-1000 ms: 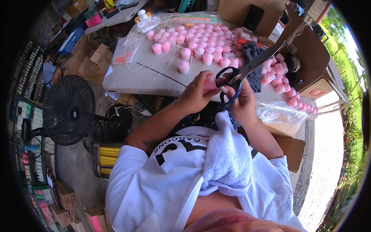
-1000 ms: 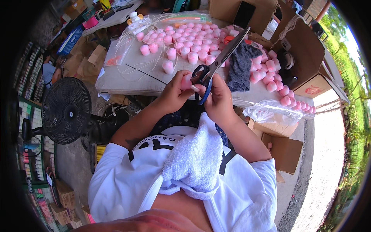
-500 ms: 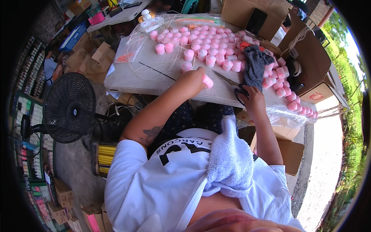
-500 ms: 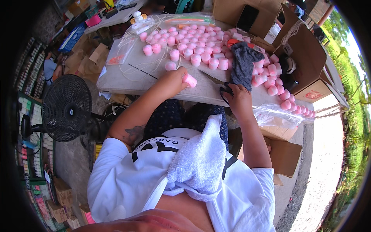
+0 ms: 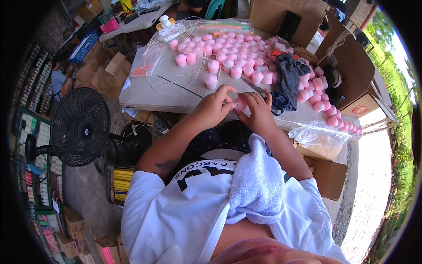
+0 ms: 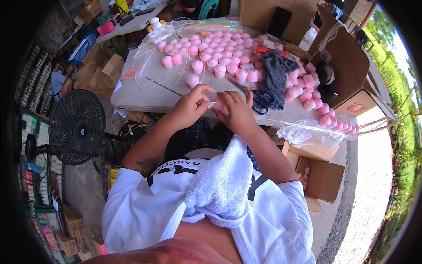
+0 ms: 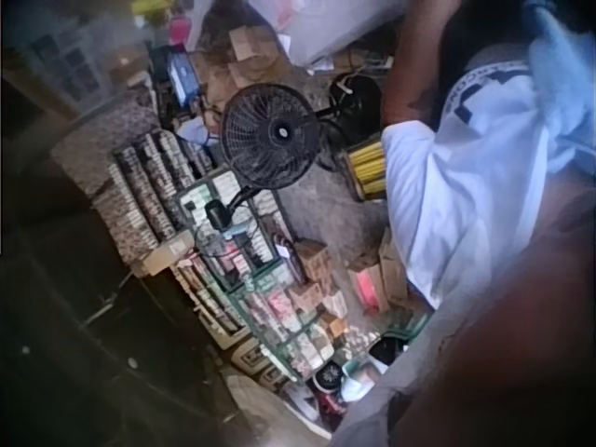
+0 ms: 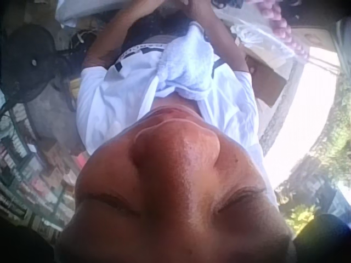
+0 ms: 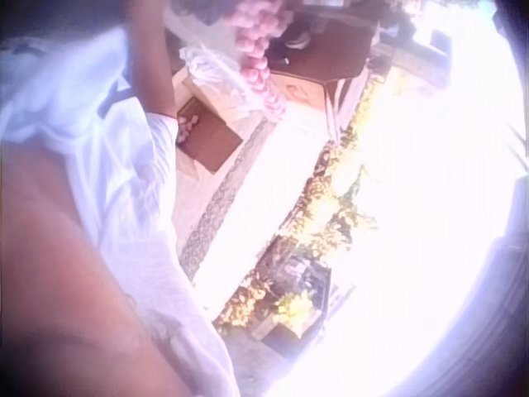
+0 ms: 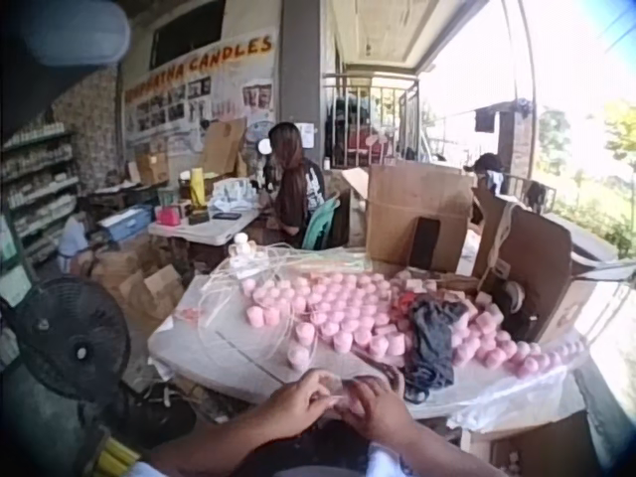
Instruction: The person threads pink cylindrical candles onto a string, ties knots between them, and uses scissors to trim excess string. The person repeats this process to create a string of candles.
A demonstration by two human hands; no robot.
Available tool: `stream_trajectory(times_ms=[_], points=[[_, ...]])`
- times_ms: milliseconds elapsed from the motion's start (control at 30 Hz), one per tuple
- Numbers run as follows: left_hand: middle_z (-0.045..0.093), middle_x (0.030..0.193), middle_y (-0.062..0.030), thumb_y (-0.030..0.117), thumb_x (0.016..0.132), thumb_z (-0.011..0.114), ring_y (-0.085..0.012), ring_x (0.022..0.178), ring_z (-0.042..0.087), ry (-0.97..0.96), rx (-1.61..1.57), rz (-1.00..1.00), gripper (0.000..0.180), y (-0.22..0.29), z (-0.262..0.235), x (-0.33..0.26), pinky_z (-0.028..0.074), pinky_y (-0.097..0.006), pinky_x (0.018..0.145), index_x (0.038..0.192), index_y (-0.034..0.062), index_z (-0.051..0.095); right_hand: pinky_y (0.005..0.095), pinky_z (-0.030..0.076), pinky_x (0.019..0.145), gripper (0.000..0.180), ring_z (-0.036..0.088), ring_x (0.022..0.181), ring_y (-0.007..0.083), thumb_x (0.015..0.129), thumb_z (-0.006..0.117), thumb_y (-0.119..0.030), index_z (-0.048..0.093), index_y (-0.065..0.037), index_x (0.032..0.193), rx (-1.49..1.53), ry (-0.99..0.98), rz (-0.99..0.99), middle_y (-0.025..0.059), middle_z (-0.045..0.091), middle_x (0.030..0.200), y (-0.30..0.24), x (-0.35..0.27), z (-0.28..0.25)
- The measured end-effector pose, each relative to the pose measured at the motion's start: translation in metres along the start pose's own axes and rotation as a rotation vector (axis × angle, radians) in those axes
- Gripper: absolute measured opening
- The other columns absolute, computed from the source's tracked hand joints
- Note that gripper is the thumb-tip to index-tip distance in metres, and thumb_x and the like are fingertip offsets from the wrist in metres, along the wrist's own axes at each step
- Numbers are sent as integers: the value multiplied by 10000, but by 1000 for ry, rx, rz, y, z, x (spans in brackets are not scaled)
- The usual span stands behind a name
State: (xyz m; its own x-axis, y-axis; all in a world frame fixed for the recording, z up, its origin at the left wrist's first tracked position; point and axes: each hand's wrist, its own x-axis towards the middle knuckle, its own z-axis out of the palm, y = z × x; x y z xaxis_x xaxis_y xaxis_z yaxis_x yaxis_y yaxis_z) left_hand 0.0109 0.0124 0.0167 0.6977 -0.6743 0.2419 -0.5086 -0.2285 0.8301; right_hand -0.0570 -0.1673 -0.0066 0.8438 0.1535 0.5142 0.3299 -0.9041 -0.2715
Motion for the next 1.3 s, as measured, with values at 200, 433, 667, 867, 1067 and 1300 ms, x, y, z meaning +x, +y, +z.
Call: stream_trajectory(times_ms=[200,433,667,867,1067,1300], points=[[647,803,-31,80,861,597,-72,708,555,-309,17,-272,156,-8,-77,-64,454,-238,658,973,-12,653,395,466,818,382,584,932,350,666,691,-95,567,-60,1026,211,-365,401,146,608,984,34,-79,-113],[614,736,-23,124,856,612,-72,669,503,209,196,-375,156,-20,-162,-120,419,-236,621,907,-18,653,369,475,810,408,597,927,283,691,705,-89,575,-52,1076,84,-175,639,127,614,1032,77,-145,-129],[571,817,28,123,891,601,-43,709,440,730,197,-205,147,0,-235,-158,361,-183,663,969,3,637,337,488,741,431,603,860,240,748,712,-168,560,-2,1116,38,161,585,145,616,1002,135,-71,-113],[553,748,33,100,838,662,-40,677,458,655,-19,28,83,14,-178,-125,349,-187,613,839,30,617,334,448,862,462,576,988,301,753,697,-167,536,18,1145,-146,182,571,209,581,1057,148,-81,-79],[478,647,26,294,717,699,-152,657,489,197,680,795,196,101,-57,-64,356,-316,720,706,128,594,342,379,982,363,519,1145,264,900,552,-152,512,22,1216,602,252,402,181,561,1189,50,-37,-119],[486,655,43,274,739,610,-124,660,482,41,632,1249,198,69,43,-7,377,-282,696,611,152,522,283,436,892,312,579,984,157,975,451,-224,585,37,1081,1495,-346,430,111,632,1016,-27,-3,-101]])
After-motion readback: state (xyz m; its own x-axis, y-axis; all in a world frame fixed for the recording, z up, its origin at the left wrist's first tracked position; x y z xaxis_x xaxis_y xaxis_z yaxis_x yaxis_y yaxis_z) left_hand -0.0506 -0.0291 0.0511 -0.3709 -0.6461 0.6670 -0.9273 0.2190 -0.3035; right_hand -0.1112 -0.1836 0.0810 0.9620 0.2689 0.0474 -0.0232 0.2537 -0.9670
